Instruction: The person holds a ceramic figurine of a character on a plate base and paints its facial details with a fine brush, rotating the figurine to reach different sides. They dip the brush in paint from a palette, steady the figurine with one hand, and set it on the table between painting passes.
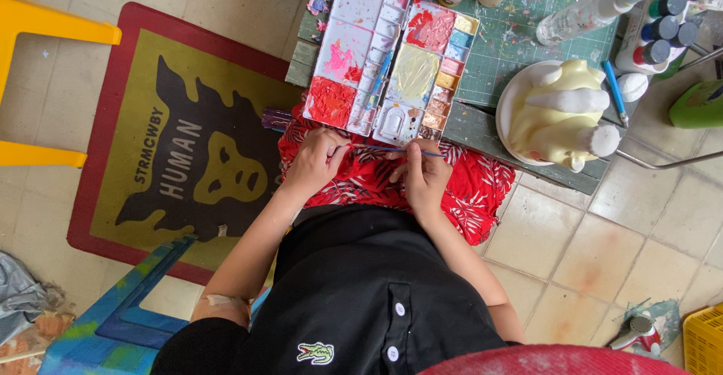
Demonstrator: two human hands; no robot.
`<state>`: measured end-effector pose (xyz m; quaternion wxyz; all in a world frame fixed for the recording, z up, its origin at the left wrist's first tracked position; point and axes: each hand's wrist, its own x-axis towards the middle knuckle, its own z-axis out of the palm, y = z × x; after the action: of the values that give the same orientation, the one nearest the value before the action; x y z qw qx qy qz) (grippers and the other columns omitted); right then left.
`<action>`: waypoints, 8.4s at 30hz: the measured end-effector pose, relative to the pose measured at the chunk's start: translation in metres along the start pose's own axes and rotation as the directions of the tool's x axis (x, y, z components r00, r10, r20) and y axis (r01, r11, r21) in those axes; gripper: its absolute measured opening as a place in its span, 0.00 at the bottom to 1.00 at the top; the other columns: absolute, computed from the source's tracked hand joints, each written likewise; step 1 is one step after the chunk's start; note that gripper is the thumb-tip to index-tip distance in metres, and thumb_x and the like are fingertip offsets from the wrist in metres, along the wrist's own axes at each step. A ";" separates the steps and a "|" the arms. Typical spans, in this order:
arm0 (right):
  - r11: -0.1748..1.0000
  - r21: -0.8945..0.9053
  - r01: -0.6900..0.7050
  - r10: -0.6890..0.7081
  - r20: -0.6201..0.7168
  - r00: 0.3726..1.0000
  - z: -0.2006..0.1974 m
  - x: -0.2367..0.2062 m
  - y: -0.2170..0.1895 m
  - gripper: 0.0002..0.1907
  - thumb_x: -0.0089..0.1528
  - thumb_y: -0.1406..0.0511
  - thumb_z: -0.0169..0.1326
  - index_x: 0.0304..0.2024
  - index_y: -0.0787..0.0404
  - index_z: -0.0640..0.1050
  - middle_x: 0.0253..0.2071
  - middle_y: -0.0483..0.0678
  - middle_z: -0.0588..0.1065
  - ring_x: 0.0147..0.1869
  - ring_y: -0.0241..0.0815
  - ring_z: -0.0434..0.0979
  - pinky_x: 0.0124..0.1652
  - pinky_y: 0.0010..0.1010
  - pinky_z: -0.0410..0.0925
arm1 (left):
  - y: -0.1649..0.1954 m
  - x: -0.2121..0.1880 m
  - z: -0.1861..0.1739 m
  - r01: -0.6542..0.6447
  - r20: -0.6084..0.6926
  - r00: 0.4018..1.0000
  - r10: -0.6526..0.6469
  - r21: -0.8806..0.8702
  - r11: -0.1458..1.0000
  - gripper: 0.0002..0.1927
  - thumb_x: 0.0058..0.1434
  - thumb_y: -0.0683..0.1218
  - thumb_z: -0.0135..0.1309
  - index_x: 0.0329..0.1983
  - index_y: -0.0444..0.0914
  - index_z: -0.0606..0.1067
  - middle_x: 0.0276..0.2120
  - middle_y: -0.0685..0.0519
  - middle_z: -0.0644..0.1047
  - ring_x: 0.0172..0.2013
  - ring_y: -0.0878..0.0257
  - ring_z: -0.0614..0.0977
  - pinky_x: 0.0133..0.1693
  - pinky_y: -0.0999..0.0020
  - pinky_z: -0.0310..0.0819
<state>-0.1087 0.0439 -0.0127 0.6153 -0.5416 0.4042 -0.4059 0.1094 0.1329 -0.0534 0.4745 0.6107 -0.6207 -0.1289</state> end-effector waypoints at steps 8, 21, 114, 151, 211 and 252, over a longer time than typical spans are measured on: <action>0.940 0.324 -0.105 0.155 -0.131 0.979 -0.032 0.010 -0.019 0.10 0.75 0.63 0.44 0.44 0.64 0.70 0.27 0.55 0.76 0.17 0.36 0.69 0.18 0.25 0.61 | -0.001 0.006 -0.026 -0.032 -0.003 0.999 0.032 0.090 0.995 0.14 0.61 0.39 0.65 0.40 0.37 0.69 0.35 0.52 0.79 0.38 0.55 0.82 0.48 0.58 0.75; 0.896 0.438 -0.074 0.111 -0.059 0.992 -0.043 0.001 -0.020 0.12 0.77 0.62 0.41 0.43 0.64 0.68 0.31 0.57 0.76 0.24 0.40 0.73 0.24 0.28 0.66 | 0.067 0.037 -0.049 0.098 0.088 0.993 -0.079 -0.236 0.967 0.10 0.58 0.39 0.67 0.42 0.38 0.81 0.38 0.54 0.81 0.36 0.62 0.83 0.41 0.69 0.77; 0.789 -0.403 0.463 -0.324 0.367 0.872 -0.179 0.073 -0.220 0.30 0.63 0.76 0.67 0.44 0.58 0.56 0.69 0.60 0.72 0.64 0.48 0.82 0.59 0.34 0.75 | 0.171 0.185 0.098 -0.597 0.357 0.692 0.628 -0.207 0.775 0.81 0.34 0.68 0.78 0.81 0.54 0.36 0.78 0.46 0.47 0.77 0.48 0.54 0.73 0.37 0.39; 0.567 -0.713 0.414 -0.607 -0.022 0.794 -0.070 -0.025 -0.049 0.08 0.65 0.75 0.55 0.46 0.66 0.73 0.41 0.53 0.80 0.39 0.51 0.84 0.39 0.35 0.74 | 0.150 0.245 0.106 -0.454 0.319 0.822 0.471 -0.132 0.881 0.78 0.40 0.72 0.80 0.79 0.44 0.40 0.76 0.46 0.52 0.76 0.50 0.59 0.72 0.42 0.46; 0.471 -0.811 0.348 -0.653 -0.056 0.755 -0.129 -0.010 -0.142 0.12 0.63 0.80 0.51 0.47 0.64 0.73 0.47 0.58 0.79 0.49 0.52 0.84 0.48 0.36 0.76 | 0.170 0.218 0.122 -0.426 0.233 0.868 0.438 -0.105 0.899 0.70 0.44 0.71 0.76 0.77 0.43 0.46 0.76 0.46 0.54 0.76 0.53 0.59 0.72 0.40 0.39; 0.470 -0.840 0.271 -0.655 -0.126 0.745 -0.127 -0.004 -0.149 0.10 0.66 0.79 0.51 0.48 0.65 0.74 0.48 0.57 0.80 0.44 0.47 0.85 0.43 0.32 0.76 | 0.172 0.216 0.126 -0.432 0.208 0.870 0.448 -0.118 0.894 0.66 0.51 0.75 0.74 0.76 0.44 0.47 0.76 0.46 0.53 0.76 0.52 0.59 0.72 0.39 0.40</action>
<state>-0.2381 -0.0082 0.1246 0.0723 -0.7372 0.4955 -0.4536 -0.0514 -0.0725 0.1022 0.4369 0.4178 -0.7892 -0.1081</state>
